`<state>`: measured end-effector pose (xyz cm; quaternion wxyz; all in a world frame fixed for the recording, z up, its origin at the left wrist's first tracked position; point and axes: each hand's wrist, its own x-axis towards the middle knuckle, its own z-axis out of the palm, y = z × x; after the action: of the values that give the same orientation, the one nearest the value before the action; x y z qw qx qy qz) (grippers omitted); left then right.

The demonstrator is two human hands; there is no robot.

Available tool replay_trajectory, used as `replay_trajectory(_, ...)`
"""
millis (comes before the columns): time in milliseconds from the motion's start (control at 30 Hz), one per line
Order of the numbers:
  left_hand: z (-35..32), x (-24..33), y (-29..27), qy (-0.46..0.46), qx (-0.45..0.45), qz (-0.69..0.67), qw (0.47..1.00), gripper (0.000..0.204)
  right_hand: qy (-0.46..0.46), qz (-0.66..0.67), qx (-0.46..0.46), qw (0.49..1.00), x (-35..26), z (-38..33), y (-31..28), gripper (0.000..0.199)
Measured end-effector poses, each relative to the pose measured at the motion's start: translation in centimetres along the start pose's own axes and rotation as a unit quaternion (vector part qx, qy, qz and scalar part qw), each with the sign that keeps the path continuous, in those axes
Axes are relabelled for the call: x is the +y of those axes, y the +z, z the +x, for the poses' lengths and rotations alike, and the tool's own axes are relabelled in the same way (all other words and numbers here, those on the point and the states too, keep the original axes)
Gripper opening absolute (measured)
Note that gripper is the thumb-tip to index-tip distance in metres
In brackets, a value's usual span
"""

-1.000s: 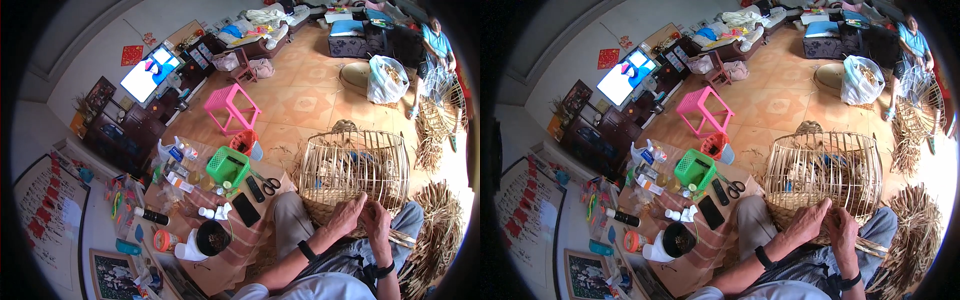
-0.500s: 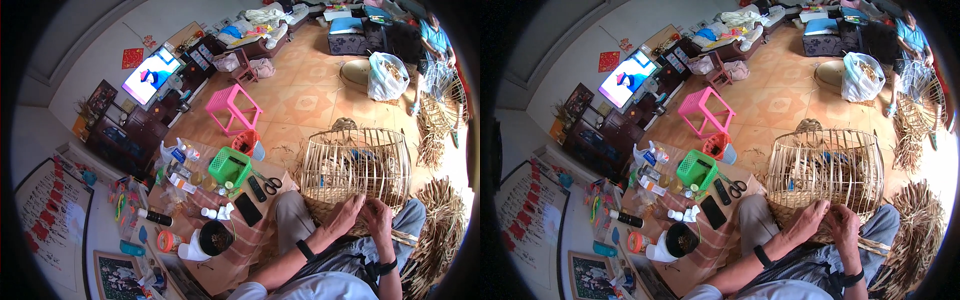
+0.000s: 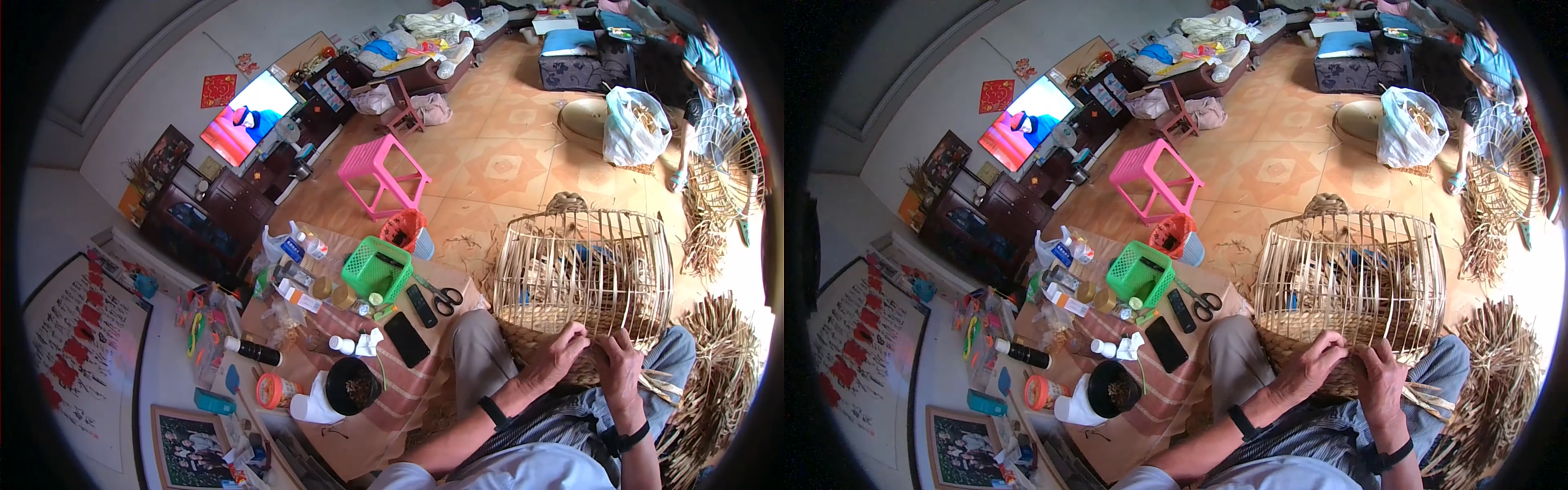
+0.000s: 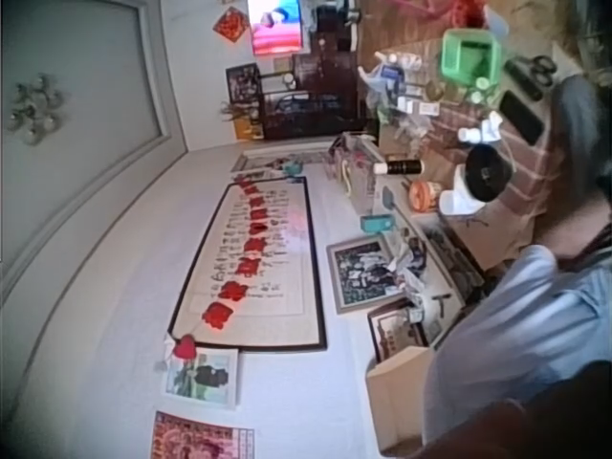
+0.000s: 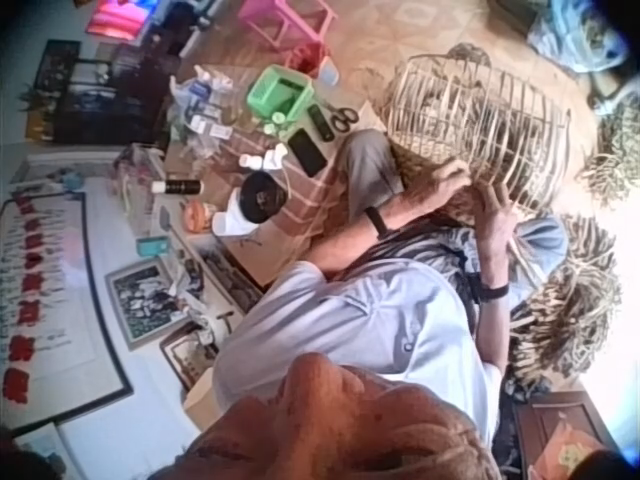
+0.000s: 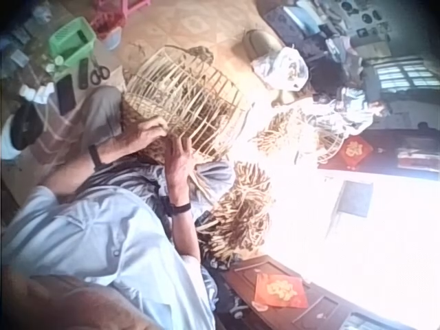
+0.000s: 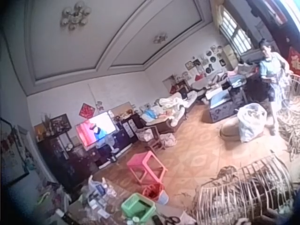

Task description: Weaving a large bamboo basket by hand.

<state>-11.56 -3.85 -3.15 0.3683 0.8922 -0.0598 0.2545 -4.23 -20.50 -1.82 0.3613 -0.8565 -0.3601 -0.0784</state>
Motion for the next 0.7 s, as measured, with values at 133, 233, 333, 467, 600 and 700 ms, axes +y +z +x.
replay_trajectory(133,-0.1,-0.1,-0.3,-0.031,-0.048,0.034,0.998,0.016,0.006,-0.036,-0.029,0.999,0.9,0.0,0.9,0.025)
replay_trajectory(233,0.1,-0.2,-0.2,-0.024,-0.057,0.037,0.997,0.009,-0.02,-0.056,-0.046,0.997,1.7,-0.6,1.3,0.024)
replay_trajectory(333,1.1,-0.2,-0.1,0.021,-0.079,0.046,0.996,0.013,-0.041,-0.088,-0.097,0.991,2.5,-0.9,1.4,0.022)
replay_trajectory(467,3.2,0.5,-1.1,-0.018,-0.144,0.087,0.986,0.014,-0.094,-0.05,-0.031,0.994,2.5,-0.2,1.5,0.023)
replay_trajectory(600,4.7,1.4,-1.6,-0.077,-0.21,0.091,0.97,0.009,-0.113,-0.037,-0.018,0.993,2.3,-0.2,0.9,0.024)
replay_trajectory(700,4.8,1.5,-1.4,-0.07,-0.212,0.073,0.972,0.016,-0.126,-0.05,-0.069,0.988,2.2,-1.3,0.1,0.026)
